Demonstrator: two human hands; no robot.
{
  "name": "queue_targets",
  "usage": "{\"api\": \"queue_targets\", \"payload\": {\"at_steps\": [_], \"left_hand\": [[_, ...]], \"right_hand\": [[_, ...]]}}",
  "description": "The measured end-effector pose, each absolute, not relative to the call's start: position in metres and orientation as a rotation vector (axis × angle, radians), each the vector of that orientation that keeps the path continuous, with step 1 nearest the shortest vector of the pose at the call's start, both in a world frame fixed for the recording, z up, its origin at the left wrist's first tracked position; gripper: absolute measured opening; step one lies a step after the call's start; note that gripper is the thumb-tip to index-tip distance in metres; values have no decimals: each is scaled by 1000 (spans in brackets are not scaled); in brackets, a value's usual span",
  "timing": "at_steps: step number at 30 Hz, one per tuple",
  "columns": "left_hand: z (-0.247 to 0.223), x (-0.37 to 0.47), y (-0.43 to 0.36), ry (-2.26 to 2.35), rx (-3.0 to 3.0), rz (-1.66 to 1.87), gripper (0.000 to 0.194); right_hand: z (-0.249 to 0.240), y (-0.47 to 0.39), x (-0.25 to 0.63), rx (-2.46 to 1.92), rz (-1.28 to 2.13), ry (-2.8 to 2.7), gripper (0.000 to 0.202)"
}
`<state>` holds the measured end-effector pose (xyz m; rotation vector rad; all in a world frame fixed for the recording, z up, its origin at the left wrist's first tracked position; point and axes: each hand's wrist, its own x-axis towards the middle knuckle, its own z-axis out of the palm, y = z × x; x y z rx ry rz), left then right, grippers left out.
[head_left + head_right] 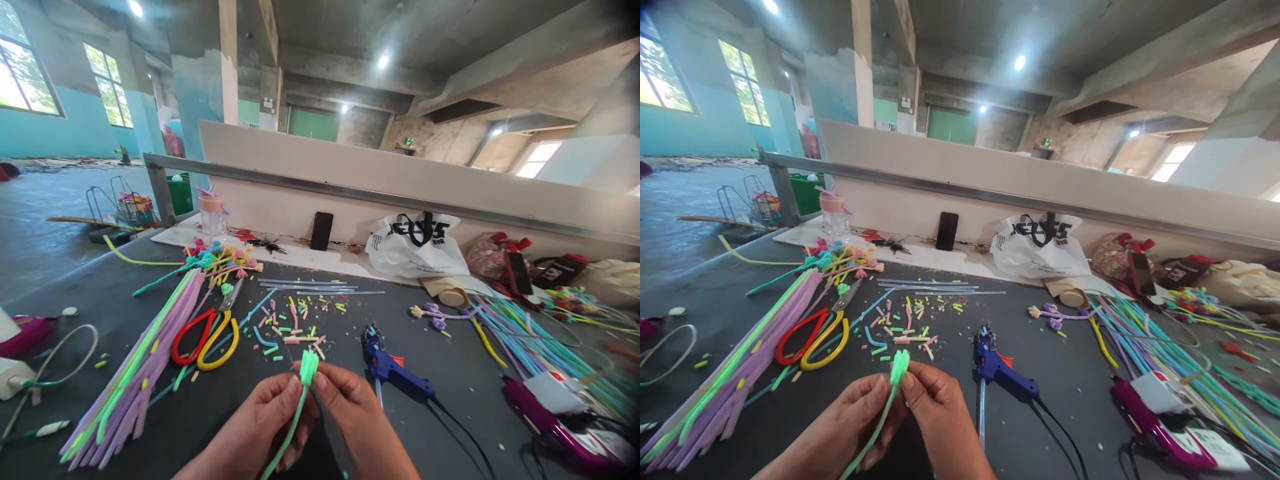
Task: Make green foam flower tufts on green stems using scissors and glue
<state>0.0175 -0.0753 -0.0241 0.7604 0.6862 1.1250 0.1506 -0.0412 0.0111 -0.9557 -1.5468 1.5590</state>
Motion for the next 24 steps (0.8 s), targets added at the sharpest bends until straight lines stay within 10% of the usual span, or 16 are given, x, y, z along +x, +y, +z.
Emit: {"api": "queue_targets", "payload": {"at_steps": [24], "left_hand": [[-26, 14, -75, 654, 794, 1026, 43]], "right_hand": [[11, -41, 146, -885, 1578, -1560, 35]]}}
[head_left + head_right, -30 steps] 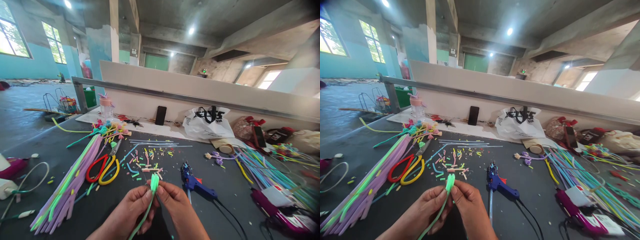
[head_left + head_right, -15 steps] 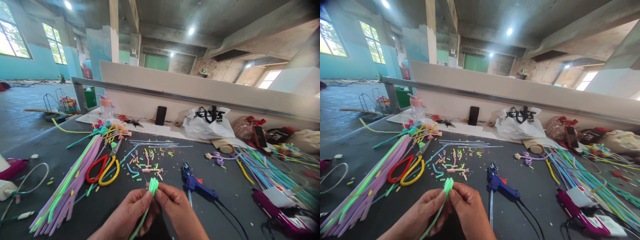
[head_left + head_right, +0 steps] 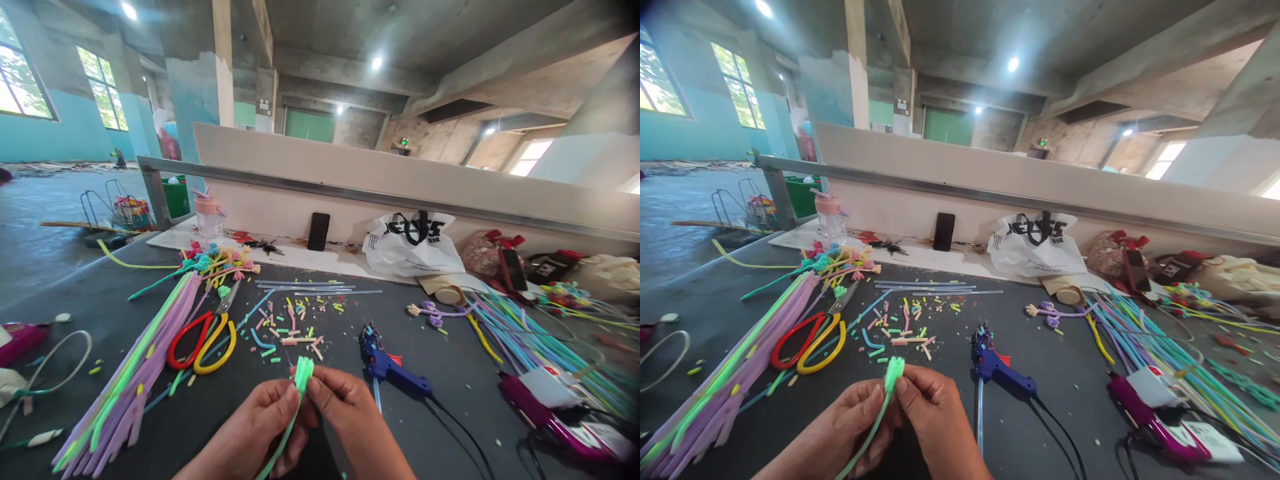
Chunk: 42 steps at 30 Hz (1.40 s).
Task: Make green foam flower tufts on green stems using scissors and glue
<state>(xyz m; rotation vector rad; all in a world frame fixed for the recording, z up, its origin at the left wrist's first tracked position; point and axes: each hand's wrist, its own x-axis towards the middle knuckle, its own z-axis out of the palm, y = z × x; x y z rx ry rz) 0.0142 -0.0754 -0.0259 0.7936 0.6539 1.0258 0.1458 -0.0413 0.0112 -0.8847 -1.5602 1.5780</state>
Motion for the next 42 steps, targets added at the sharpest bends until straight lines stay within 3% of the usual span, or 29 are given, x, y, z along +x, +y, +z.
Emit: {"api": "queue_targets", "payload": {"at_steps": [6, 15, 23, 28, 33, 38, 42], "left_hand": [[-21, 13, -73, 720, 753, 996, 34], [-22, 12, -70, 735, 703, 1017, 28], [-20, -1, -72, 362, 508, 1043, 17], [-18, -8, -73, 220, 499, 1016, 17], [-10, -2, -73, 597, 567, 1100, 24], [-11, 6, -70, 1355, 951, 1156, 27], [-19, 4, -73, 1640, 1249, 1182, 24]], "right_hand": [[13, -39, 151, -914, 1611, -1423, 23], [11, -40, 148, -946, 1627, -1306, 27], [14, -40, 155, -993, 1596, -1267, 38], [11, -37, 155, -1058, 1548, -1290, 31], [5, -35, 154, -1214, 1221, -1689, 20], [-7, -38, 157, -1205, 774, -2233, 23], [-14, -39, 158, -1331, 530, -2416, 25]]}}
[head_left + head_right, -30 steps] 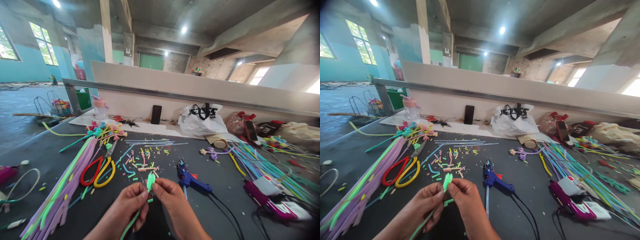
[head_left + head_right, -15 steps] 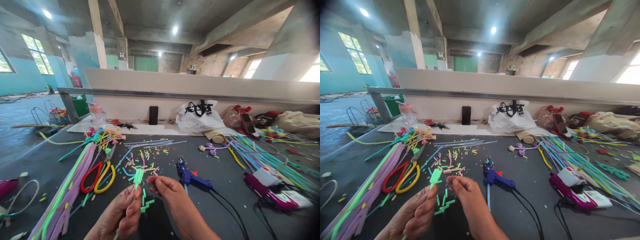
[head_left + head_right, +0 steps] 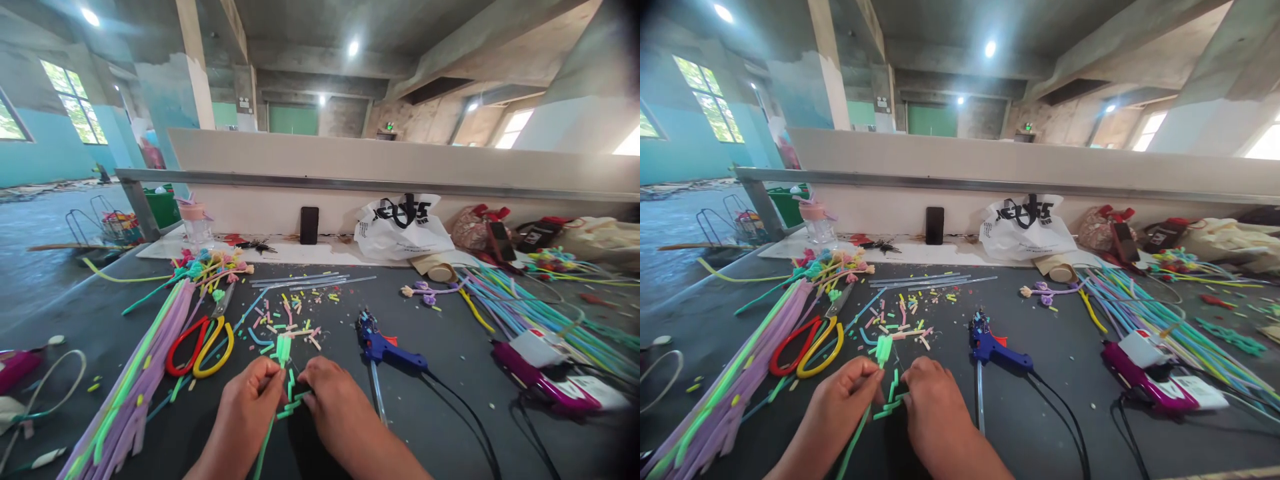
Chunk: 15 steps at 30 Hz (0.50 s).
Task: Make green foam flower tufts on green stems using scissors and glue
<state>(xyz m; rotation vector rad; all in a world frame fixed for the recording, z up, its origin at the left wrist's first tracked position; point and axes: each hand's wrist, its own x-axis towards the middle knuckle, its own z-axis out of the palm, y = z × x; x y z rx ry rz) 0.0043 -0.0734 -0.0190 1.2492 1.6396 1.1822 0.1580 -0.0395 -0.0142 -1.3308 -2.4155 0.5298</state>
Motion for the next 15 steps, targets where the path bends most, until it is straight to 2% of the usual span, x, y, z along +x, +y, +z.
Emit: {"api": "queue_targets", "payload": {"at_steps": [5, 12, 15], "left_hand": [[-27, 1, -73, 1696, 1380, 1181, 22], [-17, 0, -73, 1376, 959, 1255, 25], [-15, 0, -75, 1239, 835, 1283, 25]], "right_hand": [[-11, -38, 156, -1428, 453, -2496, 19], [-2, -37, 160, -1471, 627, -2536, 19], [2, -37, 164, -1361, 712, -2486, 25]]}}
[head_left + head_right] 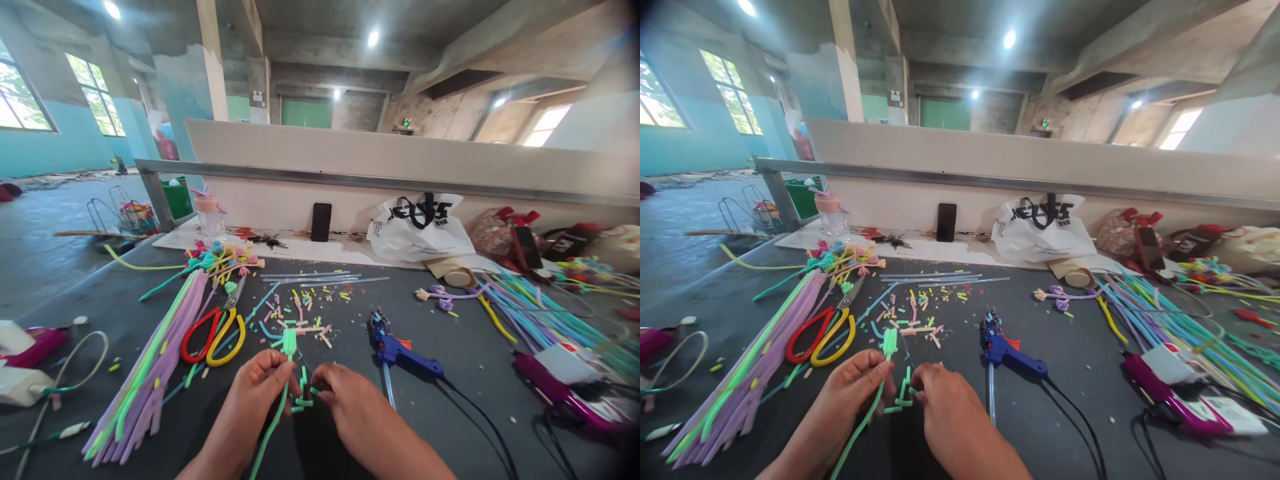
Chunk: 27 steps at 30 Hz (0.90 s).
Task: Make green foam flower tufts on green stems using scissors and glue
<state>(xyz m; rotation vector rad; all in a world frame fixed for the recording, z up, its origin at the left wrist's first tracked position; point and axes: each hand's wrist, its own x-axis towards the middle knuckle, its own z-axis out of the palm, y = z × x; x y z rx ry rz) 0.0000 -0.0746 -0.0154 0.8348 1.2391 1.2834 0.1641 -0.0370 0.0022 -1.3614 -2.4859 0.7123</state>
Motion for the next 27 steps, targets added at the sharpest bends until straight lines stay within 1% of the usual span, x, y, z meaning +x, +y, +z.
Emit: {"api": "queue_targets", "payload": {"at_steps": [3, 10, 12, 15, 18, 20, 23, 27], "left_hand": [[-16, -1, -73, 1123, 699, 1283, 24], [-15, -6, -73, 975, 597, 1299, 25], [-14, -6, -74, 972, 608, 1311, 25], [-15, -7, -76, 972, 612, 1336, 25], [-16, -8, -75, 986, 607, 1362, 25], [-17, -8, -74, 988, 602, 1362, 26], [-17, -7, -74, 986, 595, 1344, 26], [-14, -6, -76, 976, 606, 1319, 24]], "right_hand": [[5, -37, 168, -1233, 750, -2473, 30], [6, -41, 163, -1174, 753, -2489, 24], [12, -35, 169, -1212, 693, -2454, 21], [23, -11, 196, -1363, 470, -2347, 20], [25, 20, 236, -1618, 167, -2285, 30], [20, 35, 259, -1862, 68, -2259, 36], [9, 42, 280, -2038, 116, -2362, 47], [-1, 35, 283, -1946, 208, -2506, 61]]}}
